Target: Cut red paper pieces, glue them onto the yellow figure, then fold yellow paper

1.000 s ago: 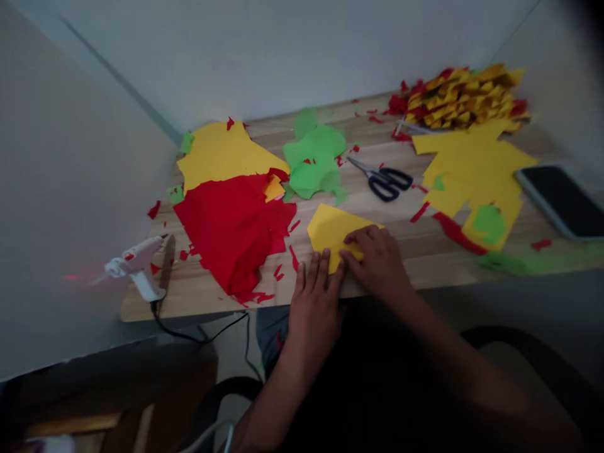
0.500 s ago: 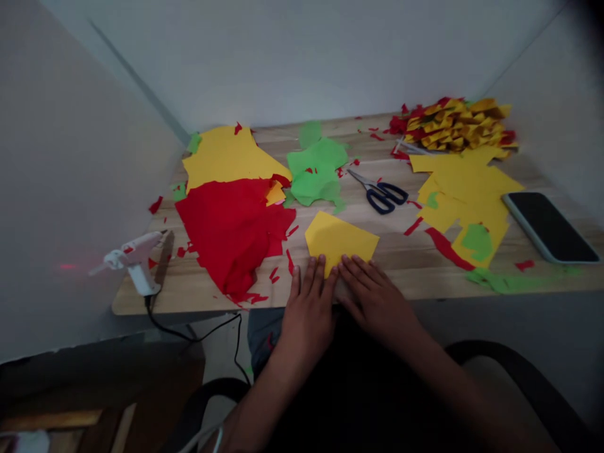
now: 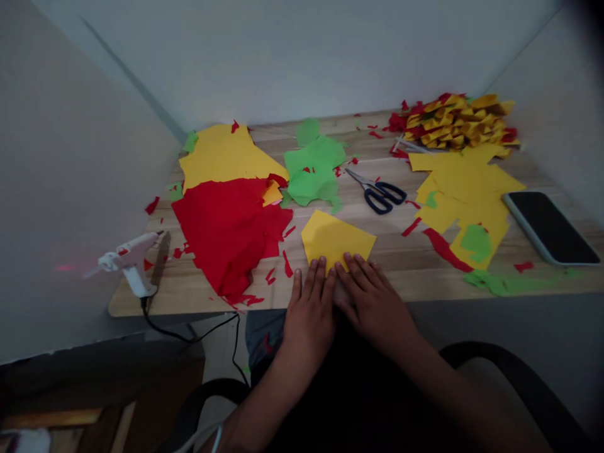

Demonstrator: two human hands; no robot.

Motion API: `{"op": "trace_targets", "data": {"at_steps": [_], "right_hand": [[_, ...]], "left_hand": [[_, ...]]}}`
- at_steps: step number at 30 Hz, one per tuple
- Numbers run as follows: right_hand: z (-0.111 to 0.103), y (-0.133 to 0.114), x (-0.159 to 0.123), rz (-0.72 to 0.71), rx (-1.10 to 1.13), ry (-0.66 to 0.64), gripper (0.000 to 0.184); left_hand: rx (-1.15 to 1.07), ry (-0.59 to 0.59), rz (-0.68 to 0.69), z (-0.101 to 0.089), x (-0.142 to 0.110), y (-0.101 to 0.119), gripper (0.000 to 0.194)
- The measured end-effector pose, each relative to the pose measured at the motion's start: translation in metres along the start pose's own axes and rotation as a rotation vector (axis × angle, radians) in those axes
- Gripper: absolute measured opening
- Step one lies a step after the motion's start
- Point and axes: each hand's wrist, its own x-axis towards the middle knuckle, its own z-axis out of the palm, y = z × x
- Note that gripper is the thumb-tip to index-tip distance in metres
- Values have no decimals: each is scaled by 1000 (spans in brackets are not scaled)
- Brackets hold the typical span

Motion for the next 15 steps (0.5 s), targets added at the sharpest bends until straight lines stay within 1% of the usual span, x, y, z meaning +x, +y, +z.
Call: {"op": "trace_targets", "data": {"at_steps": [6,9,11,15], "right_hand": [[0,8,-15,61,-47,24,63],[-4,12,-18,63,-79,30,60],[-9,10,-16,70,-83,24,56],[-19,-3,-5,107,-52,43,47]], "left_hand": [[-33,-2,22,-1,1,-3,60],[-63,-18,21,-5,-1,-5,62],[-89,-27,21,-11,-1,-7,61],[-120,-30,-7,-22,8,-17,49]]}}
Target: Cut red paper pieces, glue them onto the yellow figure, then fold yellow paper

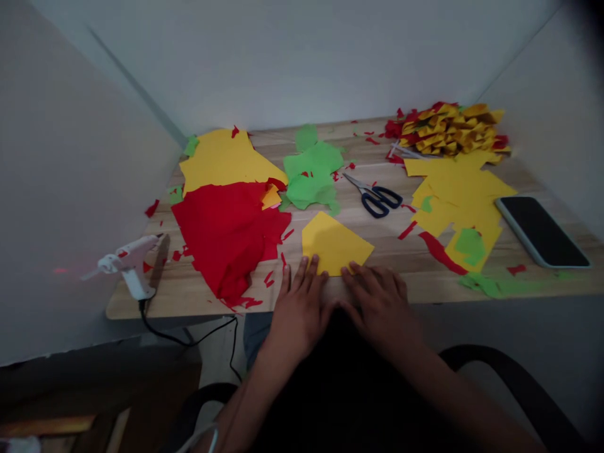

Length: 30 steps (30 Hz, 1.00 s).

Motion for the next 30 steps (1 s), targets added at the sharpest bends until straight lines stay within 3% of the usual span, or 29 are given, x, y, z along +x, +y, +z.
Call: {"op": "trace_targets", "data": {"at_steps": [4,8,13,20,27,30], "right_hand": [[-7,-5,12,-168,167,-16,36],[-9,20,23,-367,308,45,31],[-5,63,34,-409,309,17,44],[-6,75,40,-446,371,-106,62],[7,69,56,-504,387,-48,21],[8,55,66,-412,455,-48,15]], "left_hand": [[-63,89,-113,-5,20,-13,46],[-162,125,-100,-9,33,-26,50],[-129,162,-33,-23,38,-40,23],[-129,173,-47,-25,51,-44,23],[-131,96,-10,-16,46,-46,37],[-125,76,-4,-13,44,-47,39]]}}
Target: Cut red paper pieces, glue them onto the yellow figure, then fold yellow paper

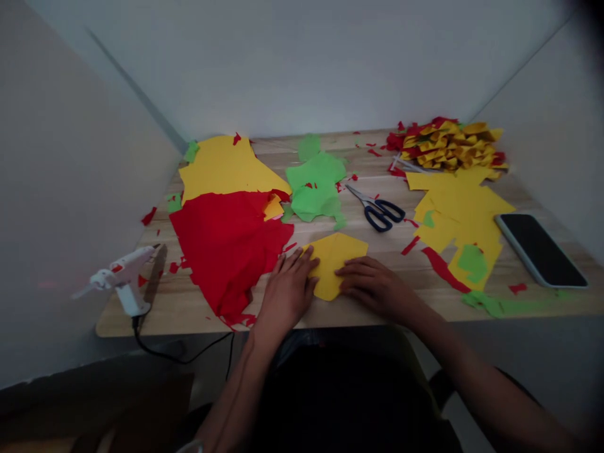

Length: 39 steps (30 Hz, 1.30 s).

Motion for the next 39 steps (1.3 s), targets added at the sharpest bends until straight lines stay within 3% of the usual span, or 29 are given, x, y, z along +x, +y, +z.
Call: {"op": "trace_targets", "data": {"at_steps": [5,9,16,31,39], "right_hand": [[14,-13,21,311,-56,146,11],[28,-21,29,413,-189,223,10],[35,-28,33,482,-282,242,10],[39,-28,35,484,-341,257,10],[39,-29,35,467,-347,286,8]], "left_hand": [[10,2,29,4,-1,-4,42],[-7,-5,29,3,-2,-5,41],[9,7,39,3,-4,-2,53],[29,-21,54,-2,-7,2,49],[23,-7,-1,1,-5,7,42]]}}
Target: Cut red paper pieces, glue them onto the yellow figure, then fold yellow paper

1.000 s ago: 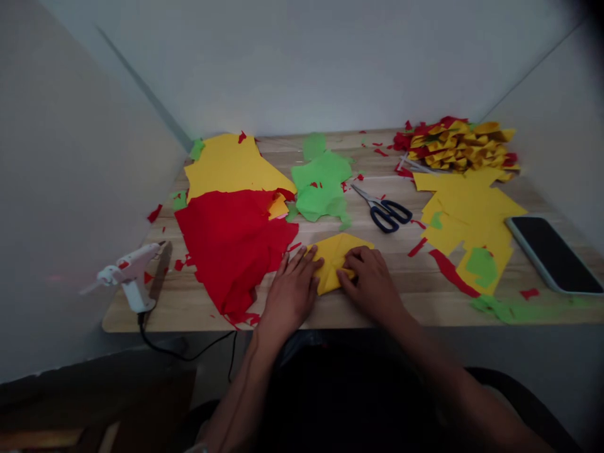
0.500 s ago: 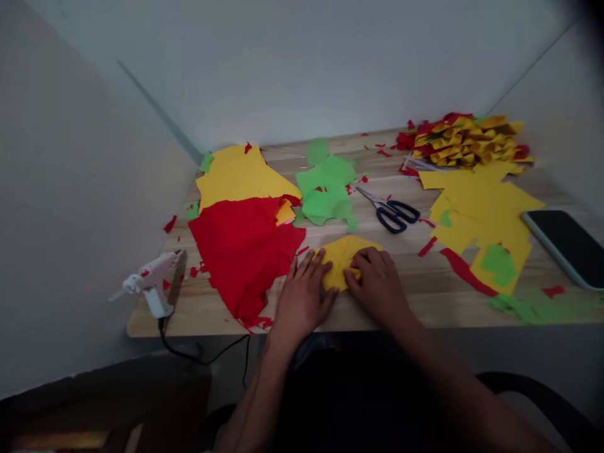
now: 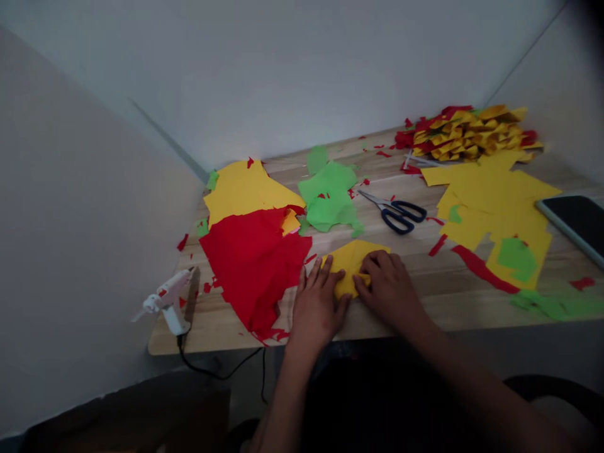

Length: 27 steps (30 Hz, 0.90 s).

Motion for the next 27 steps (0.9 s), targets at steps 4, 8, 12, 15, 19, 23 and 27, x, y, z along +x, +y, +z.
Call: {"op": "trace_targets", "data": {"at_steps": [4,8,12,15,19,23,27], "right_hand": [[1,1,0,35,35,-6,6],[0,1,2,17,70,24,12],[-13,-4,-7,-127,100,66,34],[-22,-4,-26,-343,109,-69,43],[-20,10,-49,-379,6,-246,56],[-19,24,-50,-354,-49,-284,58],[-21,21,-46,-350,-54,-292,59]], "left_hand": [[2,18,-41,5,3,5,39],[-3,24,-93,9,5,10,40],[-8,18,-108,8,6,11,41],[-16,9,-111,8,6,11,41],[-6,36,-101,8,4,8,39],[16,20,-5,4,-1,5,44],[46,-7,46,4,-10,5,44]]}}
